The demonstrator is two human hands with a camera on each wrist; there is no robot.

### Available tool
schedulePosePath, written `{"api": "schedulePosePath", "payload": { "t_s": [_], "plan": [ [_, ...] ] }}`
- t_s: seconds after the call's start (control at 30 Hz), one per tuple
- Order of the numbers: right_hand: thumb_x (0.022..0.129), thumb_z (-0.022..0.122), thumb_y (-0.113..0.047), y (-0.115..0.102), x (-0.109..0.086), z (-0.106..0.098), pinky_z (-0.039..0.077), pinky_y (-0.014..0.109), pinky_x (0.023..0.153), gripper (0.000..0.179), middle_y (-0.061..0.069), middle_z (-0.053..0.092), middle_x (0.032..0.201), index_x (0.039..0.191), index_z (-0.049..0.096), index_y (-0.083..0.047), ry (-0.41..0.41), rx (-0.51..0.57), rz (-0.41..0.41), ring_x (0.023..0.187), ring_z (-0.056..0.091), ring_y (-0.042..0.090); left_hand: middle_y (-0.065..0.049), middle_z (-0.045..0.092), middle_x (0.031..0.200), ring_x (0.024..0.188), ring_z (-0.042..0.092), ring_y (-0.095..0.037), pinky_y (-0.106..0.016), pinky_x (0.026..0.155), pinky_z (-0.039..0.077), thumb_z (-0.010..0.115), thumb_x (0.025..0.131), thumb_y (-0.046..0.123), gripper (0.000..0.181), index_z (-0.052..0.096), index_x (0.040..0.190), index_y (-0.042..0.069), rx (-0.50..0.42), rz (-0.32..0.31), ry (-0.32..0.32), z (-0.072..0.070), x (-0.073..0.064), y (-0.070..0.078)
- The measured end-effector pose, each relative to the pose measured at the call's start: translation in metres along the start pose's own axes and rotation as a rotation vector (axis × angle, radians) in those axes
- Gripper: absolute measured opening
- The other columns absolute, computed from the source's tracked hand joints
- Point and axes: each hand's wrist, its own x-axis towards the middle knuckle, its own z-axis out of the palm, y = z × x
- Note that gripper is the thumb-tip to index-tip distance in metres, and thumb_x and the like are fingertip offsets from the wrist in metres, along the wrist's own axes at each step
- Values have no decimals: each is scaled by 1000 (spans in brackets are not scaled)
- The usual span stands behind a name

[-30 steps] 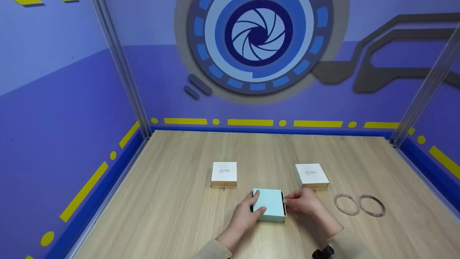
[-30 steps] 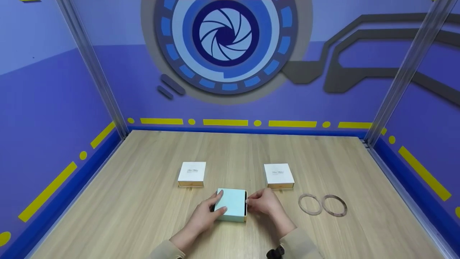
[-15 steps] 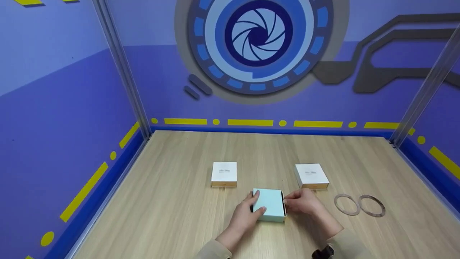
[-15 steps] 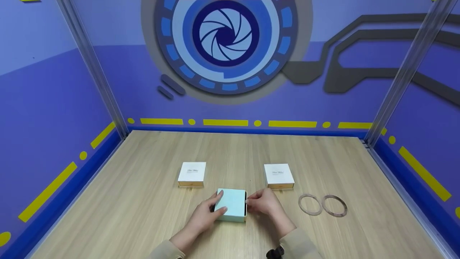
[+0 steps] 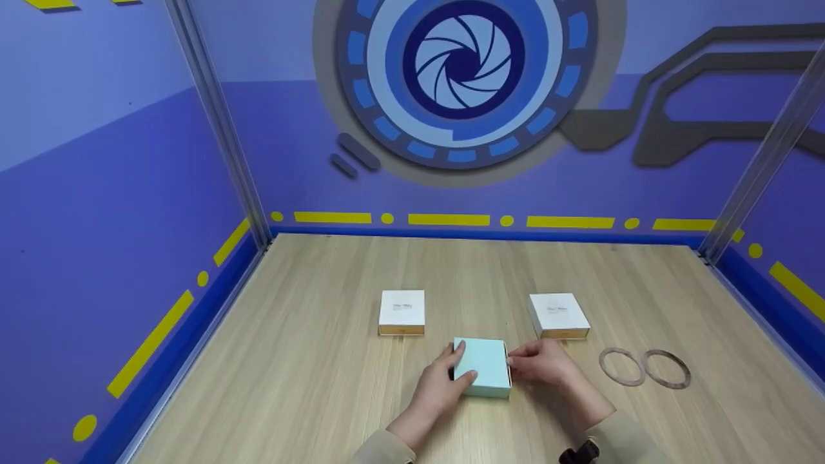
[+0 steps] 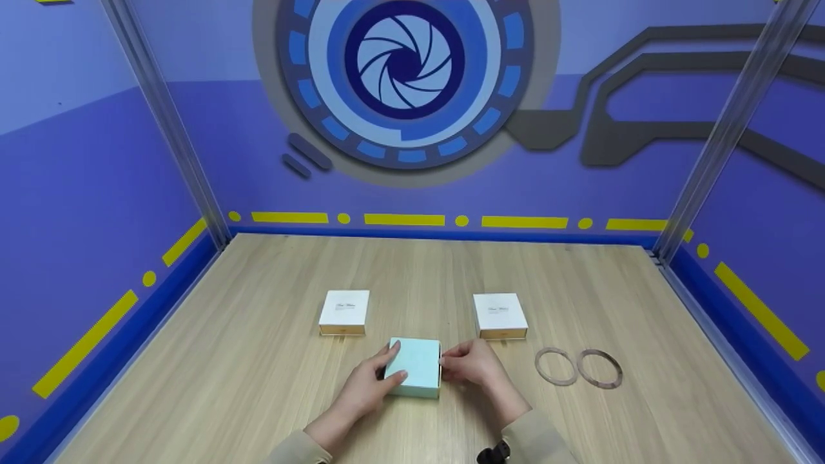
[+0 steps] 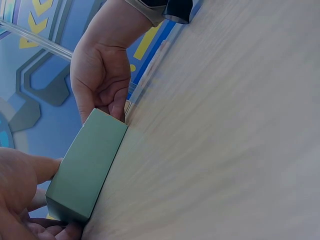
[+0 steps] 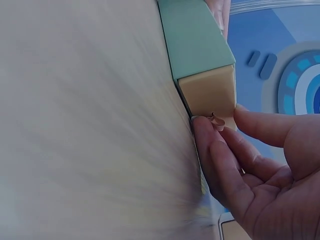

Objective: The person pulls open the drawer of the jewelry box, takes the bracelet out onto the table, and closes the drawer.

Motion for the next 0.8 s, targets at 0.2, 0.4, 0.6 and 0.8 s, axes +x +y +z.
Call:
{"api": "schedulePosePath", "payload": {
  "t_s": [0.2, 0.4, 0.6, 0.8],
  "plan": [
    [98, 70, -14, 4, 1, -1, 64, 29, 75, 31, 15, 79, 99, 112, 71, 14, -56, 79, -24, 86, 76, 16, -25, 33, 165, 153, 31, -44, -59, 125, 27, 71, 98, 26, 64, 46, 154, 9, 0, -2, -5, 0, -1, 0],
    [98, 70, -15, 6, 2, -3, 64, 27, 78, 32, 13, 79, 102, 114, 71, 13, -77, 112, -24, 89, 76, 15, -25, 31, 166, 155, 29, -44, -59, 126, 26, 68, 100, 31, 65, 44, 156, 10, 12, 7, -42, -4, -1, 1],
    [97, 71, -15, 5, 3, -3, 63, 25, 79, 35, 11, 78, 101, 117, 69, 14, -101, 153, -24, 89, 74, 12, -25, 25, 168, 157, 23, -42, -56, 128, 23, 80, 90, 33, 83, 39, 158, 9, -14, -22, -109, -9, -1, 3],
    [95, 74, -14, 5, 3, -1, 62, 23, 76, 41, 11, 76, 104, 123, 64, 15, -66, 128, -52, 88, 71, 11, -28, 25, 167, 157, 24, -43, -56, 128, 24, 86, 85, 27, 90, 38, 158, 7, 4, -14, -107, -9, 0, 3]
  ]
}}
